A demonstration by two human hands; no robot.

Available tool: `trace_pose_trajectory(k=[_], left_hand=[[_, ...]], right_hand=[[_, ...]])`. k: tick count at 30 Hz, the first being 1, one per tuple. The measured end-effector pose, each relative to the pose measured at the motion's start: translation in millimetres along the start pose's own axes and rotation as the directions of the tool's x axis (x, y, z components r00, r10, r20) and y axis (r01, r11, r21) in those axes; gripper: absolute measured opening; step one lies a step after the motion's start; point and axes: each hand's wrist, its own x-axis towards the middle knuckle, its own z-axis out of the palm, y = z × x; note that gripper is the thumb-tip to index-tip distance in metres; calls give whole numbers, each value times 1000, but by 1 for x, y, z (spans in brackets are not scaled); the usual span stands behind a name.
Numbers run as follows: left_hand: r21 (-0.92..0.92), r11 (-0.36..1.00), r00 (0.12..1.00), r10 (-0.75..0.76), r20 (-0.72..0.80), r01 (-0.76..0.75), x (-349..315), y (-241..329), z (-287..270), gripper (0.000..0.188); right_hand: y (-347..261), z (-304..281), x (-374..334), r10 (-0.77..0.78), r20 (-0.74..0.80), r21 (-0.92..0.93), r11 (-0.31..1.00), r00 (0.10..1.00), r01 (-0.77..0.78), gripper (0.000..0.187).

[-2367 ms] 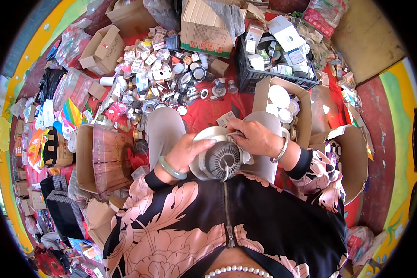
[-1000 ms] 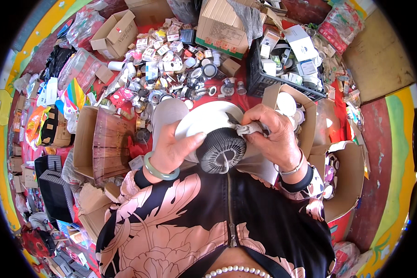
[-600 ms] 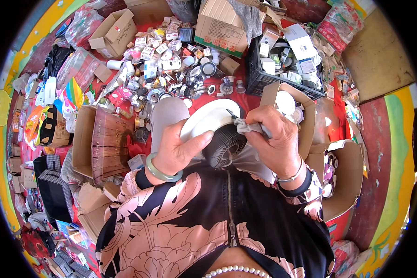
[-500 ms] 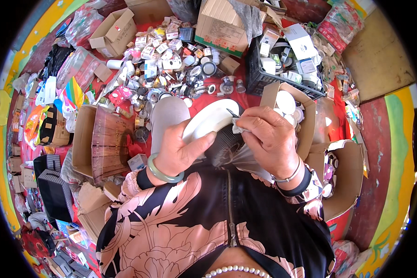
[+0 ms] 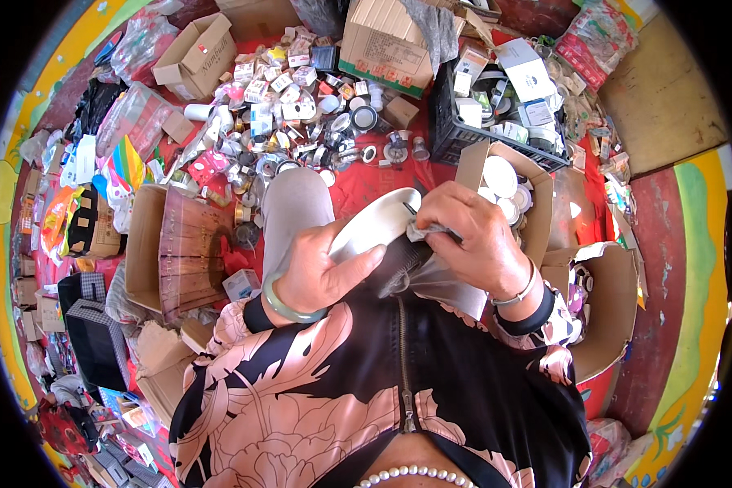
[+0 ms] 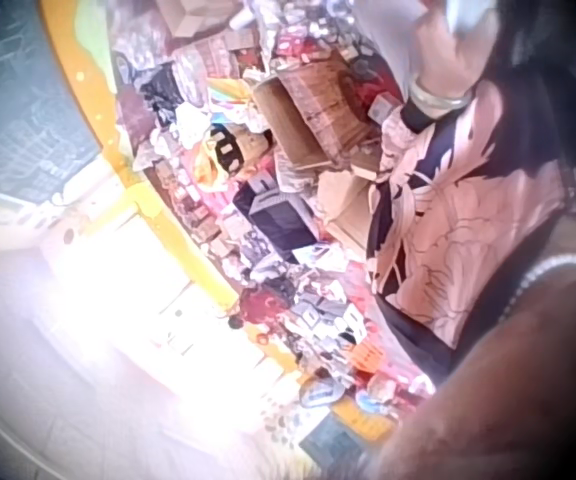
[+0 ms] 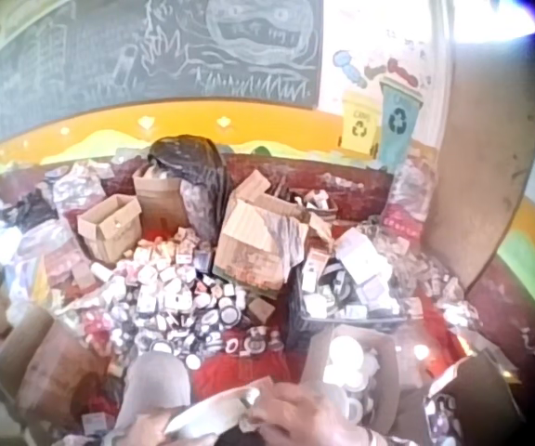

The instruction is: The person sits on the floor and wipes a small white fan with a cloth. They clean the fan's grill and body, turning it over to wipe different sides.

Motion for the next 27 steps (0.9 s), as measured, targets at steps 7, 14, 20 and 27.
trace_pose_trajectory(k=[7,14,20,27], left_hand=[[-142,986,996,-90,25,93,-2,-10,4,32],[-34,996,997,-79,-9,79,-3,-11,6,29],[-244,970,980,-48,-191,0,-1,-16,-2,27],[-109,993,991,34,-127,-48,2,-3,4,26]], right_hand=[[24,-1,-13,-70,31,42,997,997,69,18],[51,7,-33,82,186,-221,974,979,-40,15],[39,-6,-31,314,-77,13,949,946,-314,18],[7,-3,-1,0,-83,54,999,997,4,15]])
